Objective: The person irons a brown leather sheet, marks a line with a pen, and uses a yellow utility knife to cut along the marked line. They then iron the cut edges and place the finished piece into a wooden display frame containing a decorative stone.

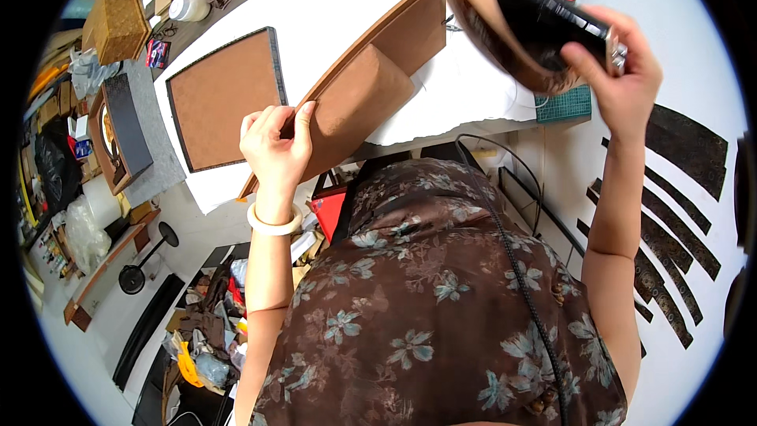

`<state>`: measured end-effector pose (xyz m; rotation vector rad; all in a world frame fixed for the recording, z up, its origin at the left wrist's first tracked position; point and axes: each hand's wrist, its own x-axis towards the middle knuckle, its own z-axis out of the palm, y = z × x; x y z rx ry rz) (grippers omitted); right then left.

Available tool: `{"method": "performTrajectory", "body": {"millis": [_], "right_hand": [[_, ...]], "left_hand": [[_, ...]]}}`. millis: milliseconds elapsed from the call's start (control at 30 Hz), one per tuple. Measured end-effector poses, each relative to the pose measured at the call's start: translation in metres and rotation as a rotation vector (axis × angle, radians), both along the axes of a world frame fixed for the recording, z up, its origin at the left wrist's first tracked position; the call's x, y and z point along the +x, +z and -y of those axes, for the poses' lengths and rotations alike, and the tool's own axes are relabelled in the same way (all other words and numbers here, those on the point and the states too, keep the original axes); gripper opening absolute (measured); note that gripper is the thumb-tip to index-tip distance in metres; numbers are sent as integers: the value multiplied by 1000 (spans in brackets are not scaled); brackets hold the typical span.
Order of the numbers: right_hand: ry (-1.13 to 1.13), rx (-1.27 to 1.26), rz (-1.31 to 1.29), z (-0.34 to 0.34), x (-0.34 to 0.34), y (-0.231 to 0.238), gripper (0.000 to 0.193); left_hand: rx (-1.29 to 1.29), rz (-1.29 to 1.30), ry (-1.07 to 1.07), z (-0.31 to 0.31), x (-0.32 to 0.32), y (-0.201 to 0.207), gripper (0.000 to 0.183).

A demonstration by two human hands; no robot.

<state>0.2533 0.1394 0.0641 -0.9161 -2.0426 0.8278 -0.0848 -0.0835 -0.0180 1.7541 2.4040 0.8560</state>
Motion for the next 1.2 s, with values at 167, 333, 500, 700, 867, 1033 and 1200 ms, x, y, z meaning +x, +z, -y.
{"method": "performTrajectory", "body": {"millis": [167, 333, 500, 700, 867, 1033, 1200], "right_hand": [[123, -244, 170, 33, -10, -41, 43], [7, -235, 65, 39, 9, -46, 47], [-472, -80, -362, -18, 65, -58, 41], [-685, 189, -574, -206, 92, -132, 36], [-900, 120, -306, -286, 83, -181, 41], [-896, 0, 61, -314, 79, -208, 48], [-782, -104, 752, -344, 85, -192, 53]], "left_hand": [[-12, -23, -33, -2, 1, 1, 26], [-26, -42, -65, 9, 8, 17, 18], [-38, -40, -41, 21, 15, 27, 13], [-30, -124, 109, 25, 13, 24, 16], [5, -153, 181, 28, 14, 10, 14], [-33, -103, 213, 25, 21, 13, 16], [-133, 114, 263, 19, 25, 20, 19]]}}
